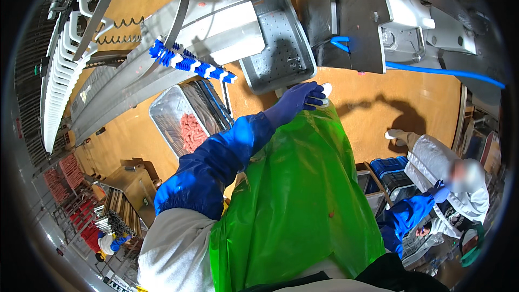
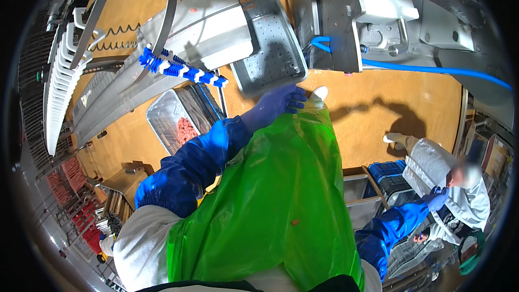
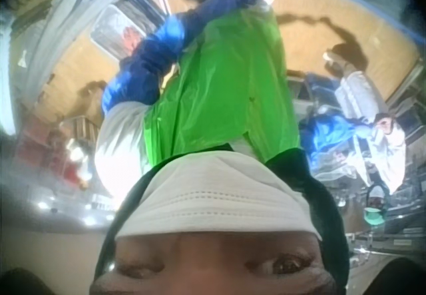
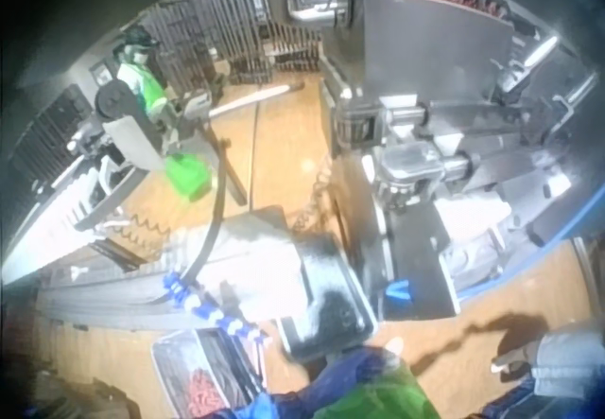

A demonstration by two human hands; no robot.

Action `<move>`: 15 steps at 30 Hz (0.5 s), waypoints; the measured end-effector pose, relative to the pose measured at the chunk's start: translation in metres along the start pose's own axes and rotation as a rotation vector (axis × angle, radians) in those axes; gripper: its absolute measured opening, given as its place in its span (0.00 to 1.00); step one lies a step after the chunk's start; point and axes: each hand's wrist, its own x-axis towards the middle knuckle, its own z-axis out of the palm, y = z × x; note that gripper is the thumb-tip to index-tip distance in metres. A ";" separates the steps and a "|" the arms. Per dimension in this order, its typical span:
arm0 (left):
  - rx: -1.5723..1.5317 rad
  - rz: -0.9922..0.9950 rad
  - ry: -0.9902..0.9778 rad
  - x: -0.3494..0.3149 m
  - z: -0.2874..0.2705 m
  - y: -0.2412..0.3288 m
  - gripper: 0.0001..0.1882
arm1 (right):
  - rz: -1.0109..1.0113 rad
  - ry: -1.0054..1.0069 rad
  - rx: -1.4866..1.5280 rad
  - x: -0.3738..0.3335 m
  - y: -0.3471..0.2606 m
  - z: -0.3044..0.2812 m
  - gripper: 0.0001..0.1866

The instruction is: The person assembles a mechanical component by attaching blue and white plastic pieces to a metal frame. They then use a blue hose to spray the assembly and handle a metal tray.

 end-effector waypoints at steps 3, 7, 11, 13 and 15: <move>0.001 0.000 0.013 -0.001 0.001 0.002 0.23 | 0.032 0.010 -0.020 0.004 0.012 0.000 0.15; -0.020 0.003 0.022 -0.001 -0.002 0.005 0.23 | 0.126 -0.006 -0.086 0.006 0.045 0.001 0.15; -0.060 0.034 0.066 0.002 -0.010 0.006 0.23 | 0.104 -0.308 -0.161 -0.012 0.109 0.014 0.15; -0.109 0.064 0.098 -0.001 -0.019 0.001 0.22 | 0.076 -0.519 -0.289 -0.051 0.128 0.045 0.15; -0.123 0.098 0.139 0.003 -0.029 -0.008 0.21 | 0.151 -0.723 -0.397 -0.103 0.132 0.069 0.15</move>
